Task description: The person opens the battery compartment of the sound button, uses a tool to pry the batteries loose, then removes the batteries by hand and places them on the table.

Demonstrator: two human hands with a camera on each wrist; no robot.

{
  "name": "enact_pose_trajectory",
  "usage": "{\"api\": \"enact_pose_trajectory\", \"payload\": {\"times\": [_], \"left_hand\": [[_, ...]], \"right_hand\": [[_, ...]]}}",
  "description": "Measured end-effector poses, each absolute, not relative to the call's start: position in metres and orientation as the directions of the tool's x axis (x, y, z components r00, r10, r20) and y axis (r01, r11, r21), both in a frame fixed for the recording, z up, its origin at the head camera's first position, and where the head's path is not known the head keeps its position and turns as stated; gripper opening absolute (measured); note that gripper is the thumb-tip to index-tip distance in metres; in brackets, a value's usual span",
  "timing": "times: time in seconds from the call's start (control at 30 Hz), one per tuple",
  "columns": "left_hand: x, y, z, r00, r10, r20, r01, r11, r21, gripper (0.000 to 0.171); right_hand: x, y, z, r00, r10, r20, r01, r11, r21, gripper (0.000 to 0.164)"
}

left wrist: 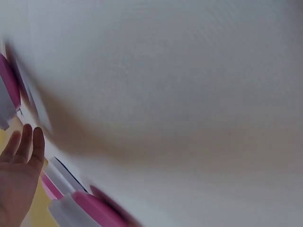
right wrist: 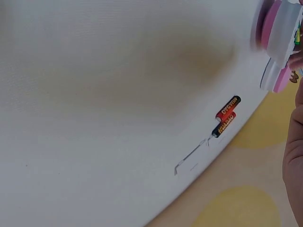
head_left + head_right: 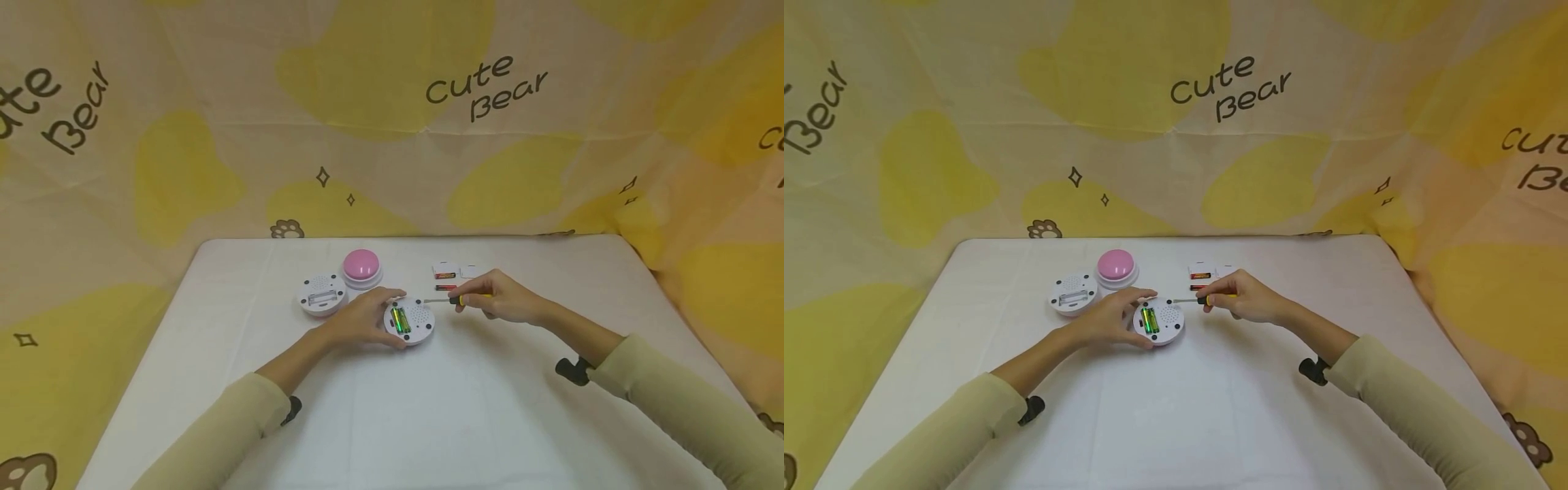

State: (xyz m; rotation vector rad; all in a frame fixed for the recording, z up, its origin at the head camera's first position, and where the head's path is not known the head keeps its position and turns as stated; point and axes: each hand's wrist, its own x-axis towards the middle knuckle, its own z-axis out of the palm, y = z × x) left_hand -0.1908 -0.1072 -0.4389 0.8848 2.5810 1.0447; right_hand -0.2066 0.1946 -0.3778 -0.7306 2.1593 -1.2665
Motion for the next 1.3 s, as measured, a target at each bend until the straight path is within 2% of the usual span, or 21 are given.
{"api": "enact_pose_trajectory", "payload": {"times": [0.3,0.47,0.7,0.97,1.3], "left_hand": [[-0.187,-0.105,-0.435,-0.790,0.612,-0.047,0.420,0.595,0.686,0.091],[-0.190,-0.106,-0.437,-0.800,0.600,-0.013,0.448,0.611,0.653,0.088],[-0.192,-0.098,-0.442,-0.790,0.613,0.010,0.482,0.611,0.628,0.099],[-0.187,-0.096,-0.437,-0.785,0.619,-0.036,0.462,0.622,0.632,0.089],[-0.187,-0.096,-0.438,-0.793,0.609,0.005,0.460,0.594,0.660,0.083]], "right_hand": [[-0.205,0.195,-0.377,-0.709,-0.684,-0.169,-0.184,0.411,-0.893,0.027],[-0.204,0.194,-0.373,-0.709,-0.681,-0.185,-0.174,0.423,-0.889,0.026],[-0.204,0.194,-0.370,-0.681,-0.710,-0.180,-0.203,0.419,-0.885,0.025],[-0.202,0.192,-0.367,-0.660,-0.716,-0.228,-0.176,0.442,-0.880,0.027],[-0.201,0.191,-0.365,-0.646,-0.708,-0.284,-0.161,0.491,-0.856,0.024]]}}
